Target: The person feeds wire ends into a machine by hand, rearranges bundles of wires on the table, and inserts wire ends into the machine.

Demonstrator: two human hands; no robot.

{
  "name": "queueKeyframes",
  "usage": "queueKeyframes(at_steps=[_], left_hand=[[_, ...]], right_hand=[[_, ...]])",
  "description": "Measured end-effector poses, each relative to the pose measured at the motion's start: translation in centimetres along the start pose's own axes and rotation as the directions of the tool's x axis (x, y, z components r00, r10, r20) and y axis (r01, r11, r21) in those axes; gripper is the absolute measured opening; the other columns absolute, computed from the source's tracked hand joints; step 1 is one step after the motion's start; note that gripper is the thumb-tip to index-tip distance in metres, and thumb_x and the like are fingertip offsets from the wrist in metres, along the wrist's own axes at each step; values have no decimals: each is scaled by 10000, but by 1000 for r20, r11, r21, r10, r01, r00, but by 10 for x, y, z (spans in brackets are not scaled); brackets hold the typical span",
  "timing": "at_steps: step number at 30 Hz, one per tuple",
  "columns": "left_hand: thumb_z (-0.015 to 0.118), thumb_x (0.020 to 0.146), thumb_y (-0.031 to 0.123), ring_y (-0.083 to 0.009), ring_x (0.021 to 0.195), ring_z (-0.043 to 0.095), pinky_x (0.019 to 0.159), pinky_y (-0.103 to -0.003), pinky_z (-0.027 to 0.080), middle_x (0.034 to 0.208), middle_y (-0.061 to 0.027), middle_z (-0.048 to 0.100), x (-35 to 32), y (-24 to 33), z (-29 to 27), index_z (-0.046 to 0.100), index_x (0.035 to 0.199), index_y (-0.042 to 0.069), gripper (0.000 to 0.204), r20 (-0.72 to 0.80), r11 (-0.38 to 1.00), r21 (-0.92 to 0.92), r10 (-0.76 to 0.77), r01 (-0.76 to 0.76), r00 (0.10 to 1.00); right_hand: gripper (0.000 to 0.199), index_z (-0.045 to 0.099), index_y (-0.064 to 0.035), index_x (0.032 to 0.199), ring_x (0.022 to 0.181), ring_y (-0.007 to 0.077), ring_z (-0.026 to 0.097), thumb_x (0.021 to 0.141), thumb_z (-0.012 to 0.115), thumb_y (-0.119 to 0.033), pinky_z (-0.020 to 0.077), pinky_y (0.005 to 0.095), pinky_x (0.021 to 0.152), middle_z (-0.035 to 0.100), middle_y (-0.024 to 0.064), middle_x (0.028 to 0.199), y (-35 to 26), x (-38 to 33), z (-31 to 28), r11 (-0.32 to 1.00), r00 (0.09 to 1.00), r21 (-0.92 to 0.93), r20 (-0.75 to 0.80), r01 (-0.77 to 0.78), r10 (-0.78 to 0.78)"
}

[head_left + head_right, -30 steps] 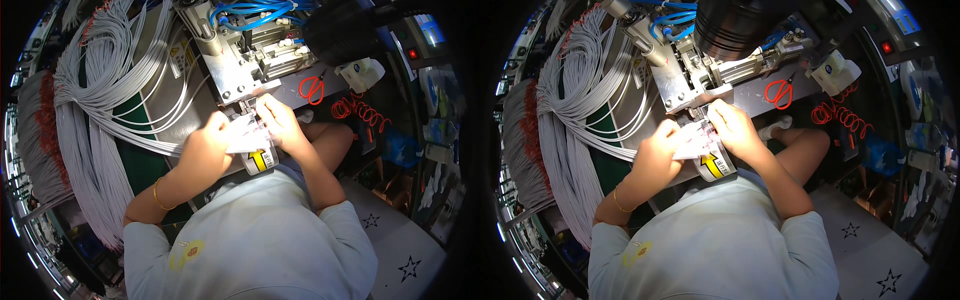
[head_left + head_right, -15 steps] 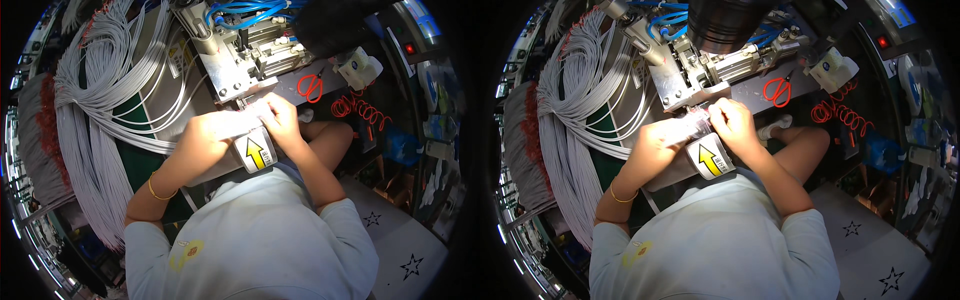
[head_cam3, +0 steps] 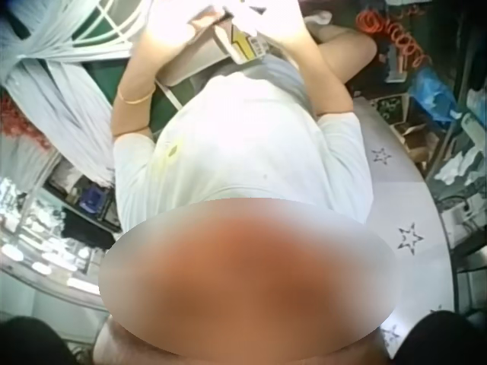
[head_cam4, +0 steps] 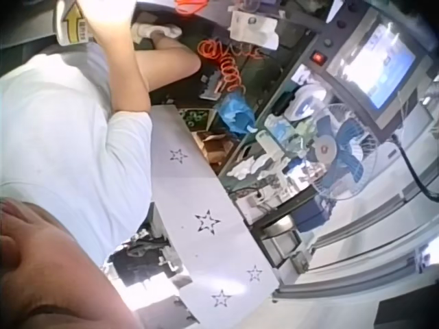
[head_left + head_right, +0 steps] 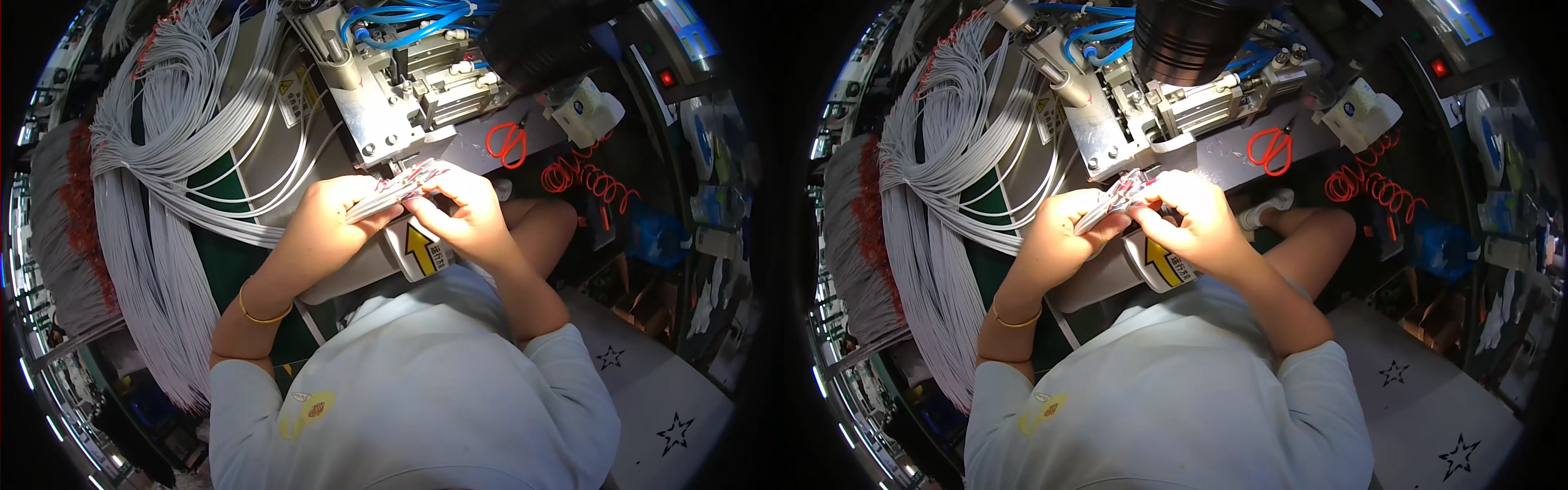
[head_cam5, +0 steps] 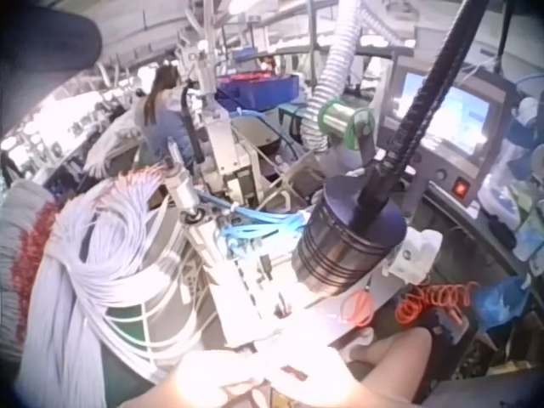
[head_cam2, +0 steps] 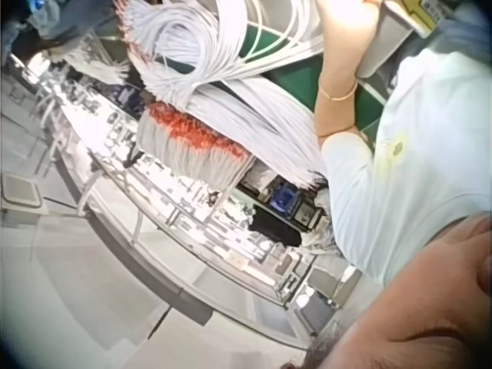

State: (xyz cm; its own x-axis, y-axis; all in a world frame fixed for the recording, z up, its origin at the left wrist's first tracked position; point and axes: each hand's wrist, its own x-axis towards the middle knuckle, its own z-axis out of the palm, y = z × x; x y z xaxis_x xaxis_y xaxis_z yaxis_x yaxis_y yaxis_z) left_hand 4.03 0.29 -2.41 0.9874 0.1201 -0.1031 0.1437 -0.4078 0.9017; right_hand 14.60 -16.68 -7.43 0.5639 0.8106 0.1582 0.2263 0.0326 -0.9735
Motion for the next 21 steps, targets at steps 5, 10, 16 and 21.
queueKeyframes(at_steps=[5, 10, 16, 21], left_hand=[[673, 852, 64, -76, 613, 533, 590, -239, 461, 719, -20, 612, -3, 7, 1, 639, 902, 2, 87, -20, 999, 35, -33, 34, 999], [676, 829, 80, -209, 676, 577, 640, -301, 470, 790, -148, 618, -3, 8, 1, 608, 887, -35, 145, 11, 969, -172, -177, 176, 984], [653, 850, 85, -128, 636, 540, 603, -269, 449, 739, -92, 600, -4, -6, -1, 612, 914, -18, 128, 92, 995, 45, -90, 86, 992], [647, 876, 91, -72, 611, 509, 564, -244, 442, 705, -2, 593, -1, 10, -4, 622, 954, -2, 124, 57, 968, -56, -243, 246, 968]], right_hand=[[173, 647, 14, 1013, 867, 130, 599, 841, 625, 9, 471, 269, 810, 647, 85, 971, -3, 0, 4, 982, 994, 159, 21, -106, 104], [155, 655, 13, 968, 854, 159, 606, 814, 639, 1, 469, 284, 815, 649, 99, 957, -1, -1, 8, 857, 948, 412, 68, -310, 311], [167, 641, 19, 944, 846, 242, 610, 786, 651, -34, 466, 327, 802, 642, 129, 943, -19, 0, -1, 891, 989, -432, 107, 137, -100], [151, 630, 16, 933, 815, 261, 585, 798, 630, -53, 462, 339, 781, 631, 143, 930, 1, 4, -4, 912, 981, -362, 76, 192, -177]])
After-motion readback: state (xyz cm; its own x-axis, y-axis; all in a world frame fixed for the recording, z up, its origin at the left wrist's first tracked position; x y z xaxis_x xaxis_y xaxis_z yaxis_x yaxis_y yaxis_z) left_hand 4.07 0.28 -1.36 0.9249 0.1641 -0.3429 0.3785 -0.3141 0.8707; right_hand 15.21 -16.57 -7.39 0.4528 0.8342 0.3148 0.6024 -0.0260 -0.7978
